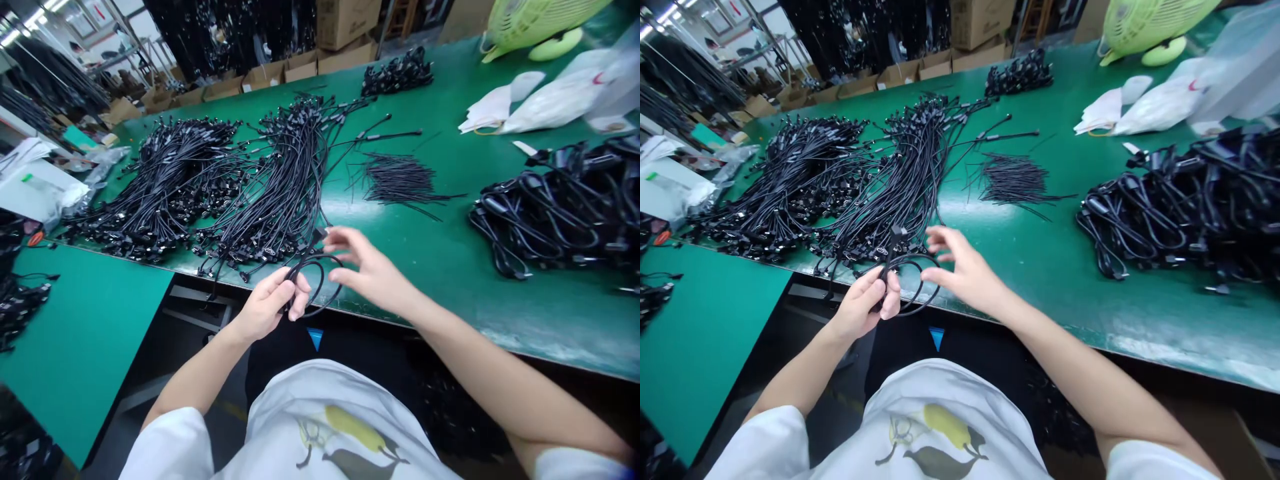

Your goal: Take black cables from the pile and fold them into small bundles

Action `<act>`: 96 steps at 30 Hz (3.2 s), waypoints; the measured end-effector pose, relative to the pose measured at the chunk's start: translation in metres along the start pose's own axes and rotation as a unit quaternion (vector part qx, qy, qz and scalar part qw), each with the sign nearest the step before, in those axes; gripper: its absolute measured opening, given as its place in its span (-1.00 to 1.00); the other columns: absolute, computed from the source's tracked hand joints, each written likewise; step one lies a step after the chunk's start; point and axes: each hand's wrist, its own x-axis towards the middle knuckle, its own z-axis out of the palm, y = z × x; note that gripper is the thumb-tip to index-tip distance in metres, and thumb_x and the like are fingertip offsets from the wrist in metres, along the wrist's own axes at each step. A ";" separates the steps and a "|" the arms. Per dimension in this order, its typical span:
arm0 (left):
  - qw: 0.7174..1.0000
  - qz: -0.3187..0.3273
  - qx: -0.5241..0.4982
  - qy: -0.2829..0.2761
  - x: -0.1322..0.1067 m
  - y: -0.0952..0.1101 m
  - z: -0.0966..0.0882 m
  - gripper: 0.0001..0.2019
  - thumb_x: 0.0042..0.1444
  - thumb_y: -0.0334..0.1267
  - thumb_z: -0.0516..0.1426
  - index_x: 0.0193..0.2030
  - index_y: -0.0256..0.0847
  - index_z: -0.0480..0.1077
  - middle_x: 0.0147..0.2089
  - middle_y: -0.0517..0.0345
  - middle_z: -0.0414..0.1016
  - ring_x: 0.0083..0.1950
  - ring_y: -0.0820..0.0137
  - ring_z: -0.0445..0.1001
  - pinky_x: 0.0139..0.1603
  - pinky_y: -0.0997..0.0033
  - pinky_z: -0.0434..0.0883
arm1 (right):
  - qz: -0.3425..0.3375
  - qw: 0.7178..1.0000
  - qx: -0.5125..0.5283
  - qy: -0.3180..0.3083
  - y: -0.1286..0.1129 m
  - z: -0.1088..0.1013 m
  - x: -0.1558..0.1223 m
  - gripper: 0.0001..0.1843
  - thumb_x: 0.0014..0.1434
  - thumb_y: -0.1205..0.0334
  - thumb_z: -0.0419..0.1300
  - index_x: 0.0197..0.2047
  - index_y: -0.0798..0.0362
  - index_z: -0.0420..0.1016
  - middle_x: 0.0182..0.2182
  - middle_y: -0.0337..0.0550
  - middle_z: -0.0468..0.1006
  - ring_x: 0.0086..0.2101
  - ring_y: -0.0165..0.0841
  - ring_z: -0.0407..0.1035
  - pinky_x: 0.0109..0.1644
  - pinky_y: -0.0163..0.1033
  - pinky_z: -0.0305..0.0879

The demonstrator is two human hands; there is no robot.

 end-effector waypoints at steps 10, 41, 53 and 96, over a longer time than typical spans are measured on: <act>0.989 -0.023 -0.120 0.082 0.006 -0.029 0.010 -0.64 0.20 0.08 0.13 -0.34 -0.23 0.36 -0.59 0.36 0.15 -0.53 0.52 0.26 -0.13 0.30 0.40 | 0.199 0.861 0.467 0.019 -0.008 0.037 -0.007 -0.52 0.02 -0.12 0.34 -0.48 0.08 0.25 -0.63 -0.44 -0.03 -0.63 -0.59 -0.20 -0.65 -0.46 -0.16; 0.932 -0.227 -0.271 -0.077 0.019 -0.040 0.046 -0.56 0.20 0.15 0.08 -0.30 -0.28 0.36 -0.58 0.35 0.02 -0.62 0.60 -0.02 -0.61 0.60 0.09 | 0.169 0.870 0.456 0.081 -0.002 0.032 0.004 -0.70 0.12 0.08 0.30 -0.26 0.03 0.27 -0.51 -0.46 0.21 -0.74 -0.71 -0.04 -0.76 -0.54 -0.06; 0.935 -0.209 -0.285 -0.017 0.024 -0.048 0.048 -0.69 0.11 -0.06 0.25 -0.38 -0.27 0.31 -0.55 0.34 0.04 -0.57 0.59 0.07 -0.54 0.61 0.21 | 0.103 0.949 0.287 0.084 0.016 0.005 0.001 -0.71 0.13 0.04 0.29 -0.26 0.06 0.36 -0.46 -0.34 0.39 -0.53 -0.52 0.38 -0.41 -0.37 0.41; 0.926 -0.191 0.284 -0.160 0.036 -0.034 0.006 -0.64 0.33 0.02 -0.19 -0.40 -0.13 0.10 -0.56 0.31 0.15 -0.52 0.45 0.16 -0.43 0.42 0.18 | -0.250 0.742 -0.584 -0.213 0.021 -0.014 -0.042 -0.73 0.38 0.32 -0.15 -0.26 0.11 0.32 -0.52 -0.20 0.34 -0.58 -0.39 0.19 -0.59 -0.24 -0.13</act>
